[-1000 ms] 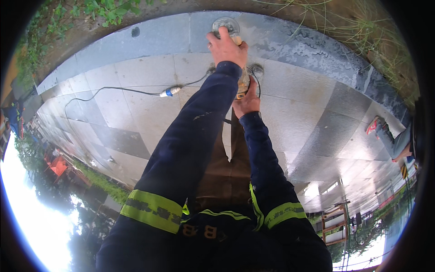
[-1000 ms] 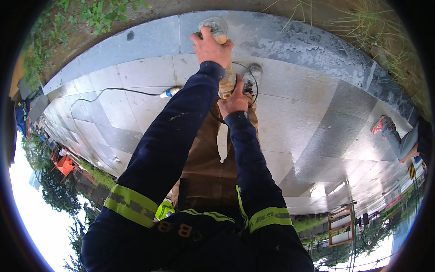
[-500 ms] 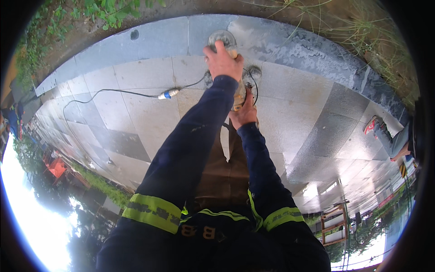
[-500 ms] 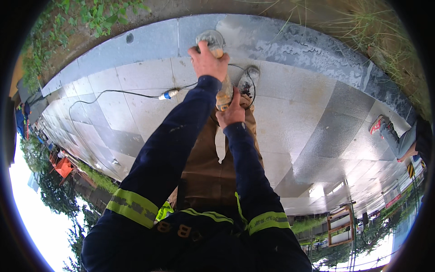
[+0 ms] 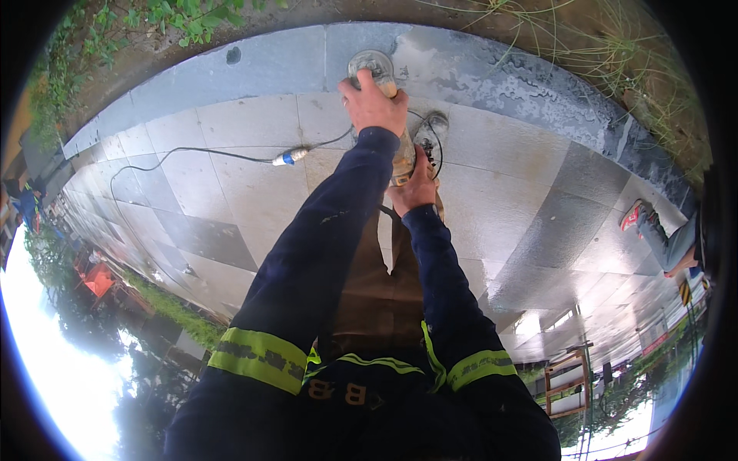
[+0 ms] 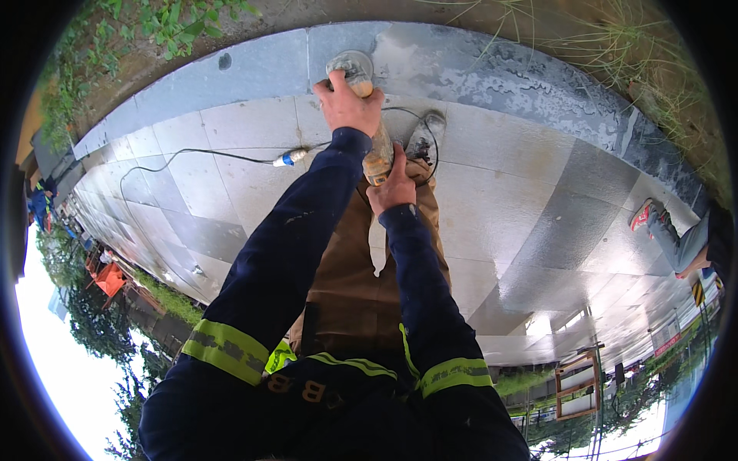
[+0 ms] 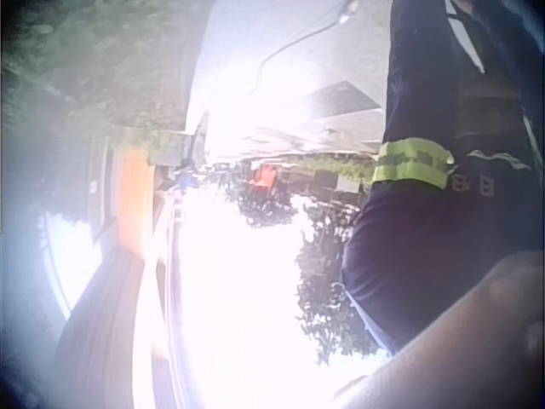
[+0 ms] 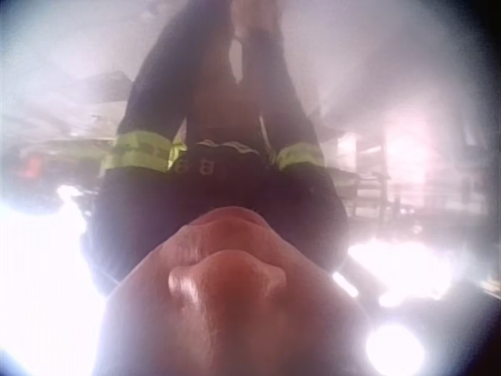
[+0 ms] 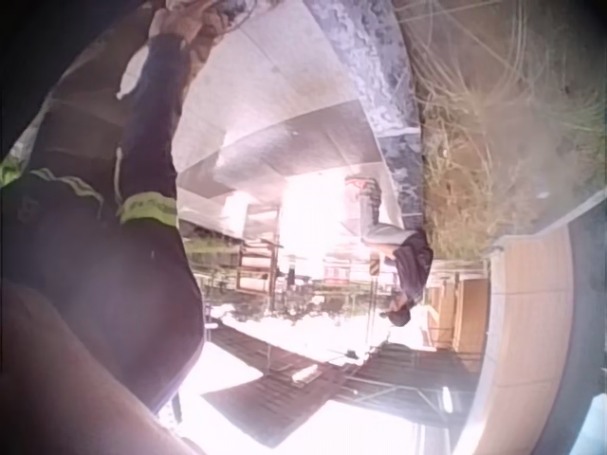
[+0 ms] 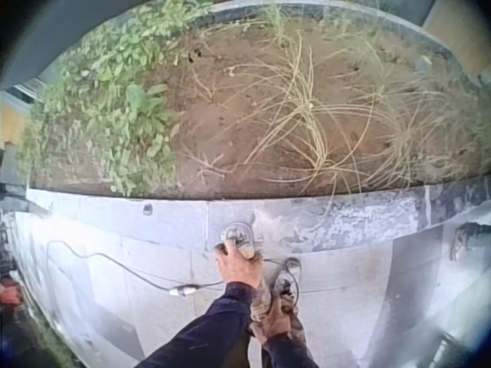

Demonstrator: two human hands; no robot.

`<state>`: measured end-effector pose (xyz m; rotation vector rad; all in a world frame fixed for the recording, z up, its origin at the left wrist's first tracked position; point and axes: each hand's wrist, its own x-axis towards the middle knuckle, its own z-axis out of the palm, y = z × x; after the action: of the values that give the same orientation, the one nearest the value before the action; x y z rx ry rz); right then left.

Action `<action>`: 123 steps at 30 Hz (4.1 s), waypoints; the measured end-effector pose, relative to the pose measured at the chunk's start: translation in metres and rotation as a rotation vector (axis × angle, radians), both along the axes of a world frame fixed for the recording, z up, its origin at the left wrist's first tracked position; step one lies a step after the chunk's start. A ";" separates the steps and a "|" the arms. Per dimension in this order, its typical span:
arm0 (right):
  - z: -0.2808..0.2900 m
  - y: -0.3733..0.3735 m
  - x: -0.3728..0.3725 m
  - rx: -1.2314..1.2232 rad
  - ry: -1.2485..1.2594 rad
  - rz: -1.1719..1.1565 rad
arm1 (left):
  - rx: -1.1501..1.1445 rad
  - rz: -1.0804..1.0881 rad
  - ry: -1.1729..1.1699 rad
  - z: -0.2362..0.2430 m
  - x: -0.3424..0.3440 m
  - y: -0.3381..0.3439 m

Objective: The person uses an angle grinder to grind a concrete surface. The person holds the tool with both hands and moves it across the ground, creating dust. Another person is visible nearby.

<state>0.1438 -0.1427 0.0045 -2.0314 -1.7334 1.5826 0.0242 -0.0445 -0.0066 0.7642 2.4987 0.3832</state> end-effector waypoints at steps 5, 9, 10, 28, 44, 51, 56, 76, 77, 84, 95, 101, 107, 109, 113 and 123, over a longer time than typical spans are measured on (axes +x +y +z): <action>-0.005 0.012 -0.008 -0.027 -0.007 -0.007 | 0.192 -0.098 0.047 -0.009 -0.008 0.011; 0.001 0.010 -0.011 -0.046 -0.013 0.028 | 0.123 -0.041 0.031 -0.007 -0.011 0.010; 0.003 0.008 -0.009 -0.065 -0.029 -0.003 | 0.109 -0.063 0.013 -0.005 -0.009 0.009; -0.006 0.012 -0.009 0.004 0.088 -0.091 | 0.191 -0.081 0.030 -0.006 -0.006 0.019; -0.002 -0.036 0.028 -0.086 -0.004 -0.172 | 0.182 -0.170 -0.021 -0.008 0.040 -0.025; 0.012 -0.054 0.023 -0.134 0.000 -0.150 | 0.055 -0.125 -0.038 0.000 0.034 -0.048; 0.003 -0.052 0.013 -0.159 -0.012 -0.150 | 0.191 -0.168 0.020 -0.006 0.024 -0.043; -0.002 -0.068 0.001 -0.159 0.005 -0.172 | 0.230 -0.167 0.021 -0.009 0.011 -0.057; -0.001 -0.069 0.001 -0.082 0.051 -0.168 | 0.162 -0.126 0.006 -0.007 0.011 -0.060; 0.001 -0.067 0.006 -0.089 -0.006 -0.166 | 0.101 -0.118 -0.036 -0.004 0.018 -0.055; -0.002 -0.050 -0.002 -0.053 0.003 -0.188 | 0.131 -0.178 -0.050 -0.011 0.012 -0.040; -0.001 -0.051 0.000 -0.038 -0.025 -0.159 | 0.108 -0.131 -0.011 -0.008 0.013 -0.041; -0.006 -0.044 0.001 -0.031 0.014 -0.161 | 0.222 -0.173 0.022 -0.011 0.011 -0.033; -0.004 -0.047 0.001 -0.072 0.000 -0.133 | 0.150 -0.108 -0.022 -0.009 0.008 -0.037; 0.008 -0.065 0.001 -0.141 -0.028 -0.107 | 0.119 -0.082 -0.026 -0.001 0.008 -0.061; 0.000 -0.071 -0.015 -0.158 0.018 -0.081 | 0.095 -0.043 0.032 -0.011 -0.013 -0.069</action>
<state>0.1289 -0.2141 0.0044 -2.1185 -1.5445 1.7582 0.0116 -0.1138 -0.0178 0.8663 2.5045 0.4803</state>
